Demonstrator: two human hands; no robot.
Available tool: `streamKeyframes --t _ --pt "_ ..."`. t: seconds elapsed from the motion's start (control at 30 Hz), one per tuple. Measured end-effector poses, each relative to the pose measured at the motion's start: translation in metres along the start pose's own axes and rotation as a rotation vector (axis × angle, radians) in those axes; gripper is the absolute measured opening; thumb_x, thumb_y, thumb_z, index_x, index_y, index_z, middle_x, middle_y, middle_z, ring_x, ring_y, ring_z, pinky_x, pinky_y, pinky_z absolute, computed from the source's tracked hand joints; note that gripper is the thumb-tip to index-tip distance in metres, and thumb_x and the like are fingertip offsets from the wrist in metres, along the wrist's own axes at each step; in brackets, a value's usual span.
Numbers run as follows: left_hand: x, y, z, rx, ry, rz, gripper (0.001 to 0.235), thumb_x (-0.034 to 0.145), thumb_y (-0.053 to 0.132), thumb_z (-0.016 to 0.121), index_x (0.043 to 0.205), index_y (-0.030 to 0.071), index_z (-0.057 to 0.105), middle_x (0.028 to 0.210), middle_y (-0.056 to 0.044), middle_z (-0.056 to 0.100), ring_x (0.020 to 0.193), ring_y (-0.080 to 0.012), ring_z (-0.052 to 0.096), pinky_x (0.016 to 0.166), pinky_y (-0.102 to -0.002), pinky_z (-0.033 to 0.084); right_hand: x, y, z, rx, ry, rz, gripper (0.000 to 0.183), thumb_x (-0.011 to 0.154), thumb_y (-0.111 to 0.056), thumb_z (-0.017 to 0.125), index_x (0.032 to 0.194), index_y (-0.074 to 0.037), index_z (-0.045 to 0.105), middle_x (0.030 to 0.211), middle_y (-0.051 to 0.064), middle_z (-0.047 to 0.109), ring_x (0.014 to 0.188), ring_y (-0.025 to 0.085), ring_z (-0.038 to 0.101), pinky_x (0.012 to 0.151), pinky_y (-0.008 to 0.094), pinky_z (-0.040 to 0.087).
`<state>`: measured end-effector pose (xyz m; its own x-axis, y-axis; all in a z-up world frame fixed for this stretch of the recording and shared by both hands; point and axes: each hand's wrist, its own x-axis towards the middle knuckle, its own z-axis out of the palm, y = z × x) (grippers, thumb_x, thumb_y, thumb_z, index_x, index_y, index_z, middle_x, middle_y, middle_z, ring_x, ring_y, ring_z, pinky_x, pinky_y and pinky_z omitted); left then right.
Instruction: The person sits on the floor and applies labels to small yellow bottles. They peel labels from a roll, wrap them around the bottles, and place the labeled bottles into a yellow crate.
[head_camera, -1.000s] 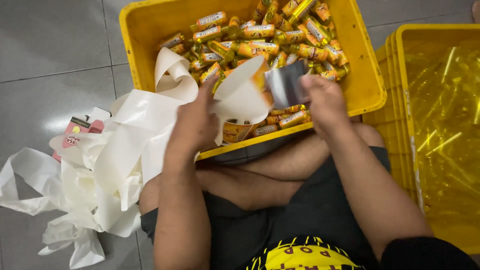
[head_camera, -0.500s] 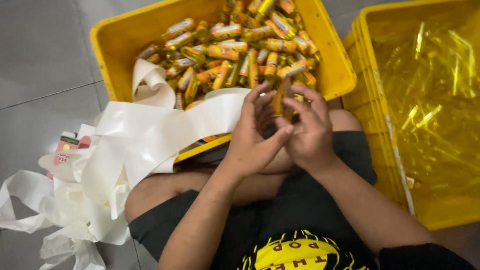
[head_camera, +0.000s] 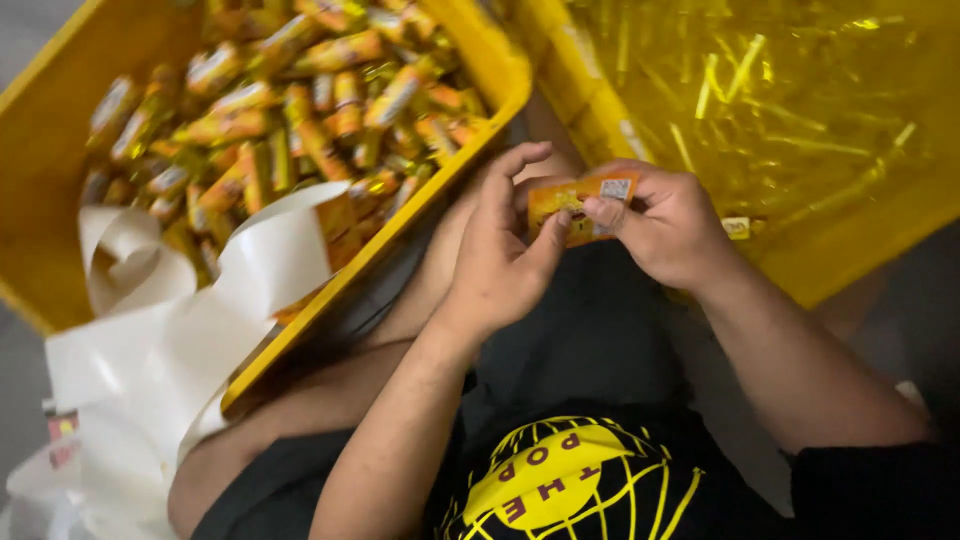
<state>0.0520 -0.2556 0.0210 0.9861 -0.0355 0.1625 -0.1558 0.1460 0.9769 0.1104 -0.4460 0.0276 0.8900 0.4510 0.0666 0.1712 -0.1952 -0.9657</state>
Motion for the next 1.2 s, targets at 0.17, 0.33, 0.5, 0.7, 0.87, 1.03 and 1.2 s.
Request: streamKeyframes --t 0.17,0.33,0.5,0.7,0.87,1.03,1.2 --pt "0.048 -0.021 0.047 0.095 -0.122 -0.092 0.063 0.097 0.001 0.066 0.151 0.01 0.034 0.124 -0.02 0.07 0.11 -0.0355 0.075 0.091 -0.045 0.063 -0.023 0.062 -0.071 0.089 0.272 0.165 0.008 0.1 -0.008 0.075 0.096 -0.002 0.073 0.087 0.004 0.069 0.084 0.009 0.06 0.078 0.029 0.054" --pt "0.086 -0.049 0.102 0.182 -0.26 -0.149 0.057 0.089 -0.005 0.063 0.141 0.007 0.043 0.11 -0.01 0.07 0.09 -0.0185 0.07 0.078 -0.029 0.058 -0.039 0.093 -0.141 0.309 0.482 0.322 0.013 0.105 -0.004 0.062 0.118 -0.002 0.067 0.109 0.001 0.068 0.091 0.005 0.062 0.089 0.017 0.055" --pt "0.115 -0.093 0.147 0.675 -0.427 -0.231 0.051 0.085 0.012 0.065 0.134 0.012 0.052 0.106 -0.014 0.076 0.095 -0.0348 0.075 0.079 -0.045 0.058 -0.062 0.12 -0.169 0.339 0.595 0.383 0.011 0.108 -0.005 0.059 0.116 -0.001 0.065 0.109 0.002 0.069 0.092 0.004 0.063 0.087 0.015 0.055" --pt "0.132 -0.159 0.195 1.142 -0.533 -0.165 0.046 0.089 0.011 0.055 0.134 0.021 0.059 0.119 -0.017 0.063 0.104 -0.0405 0.066 0.085 -0.05 0.056 -0.088 0.147 -0.17 0.103 0.678 0.445 0.016 0.108 -0.005 0.059 0.119 0.003 0.066 0.106 0.002 0.068 0.088 0.005 0.058 0.081 0.017 0.051" --pt "0.137 -0.208 0.211 1.497 -0.658 -0.049 0.031 0.093 0.027 0.055 0.116 0.02 0.075 0.156 -0.014 0.044 0.123 -0.0336 0.053 0.089 -0.048 0.047 -0.091 0.156 -0.164 0.108 0.686 0.4 0.016 0.106 -0.004 0.059 0.119 0.002 0.066 0.102 0.003 0.068 0.084 0.005 0.057 0.079 0.018 0.049" --pt "0.129 -0.213 0.2 1.47 -0.341 0.11 0.018 0.089 0.023 0.059 0.091 0.016 0.076 0.107 -0.011 0.066 0.098 -0.033 0.058 0.082 -0.046 0.046 -0.095 0.153 -0.17 0.287 0.713 0.314 0.012 0.105 -0.003 0.06 0.116 -0.001 0.064 0.106 0.002 0.065 0.09 0.006 0.059 0.086 0.018 0.051" --pt "0.132 -0.15 0.178 1.363 -0.037 0.262 0.013 0.088 0.015 0.061 0.097 0.007 0.065 0.104 -0.012 0.06 0.096 -0.0317 0.055 0.083 -0.042 0.048 -0.083 0.135 -0.181 0.568 0.696 0.125 0.02 0.103 0.002 0.059 0.122 -0.005 0.062 0.116 0.003 0.067 0.102 0.009 0.066 0.099 0.021 0.056"
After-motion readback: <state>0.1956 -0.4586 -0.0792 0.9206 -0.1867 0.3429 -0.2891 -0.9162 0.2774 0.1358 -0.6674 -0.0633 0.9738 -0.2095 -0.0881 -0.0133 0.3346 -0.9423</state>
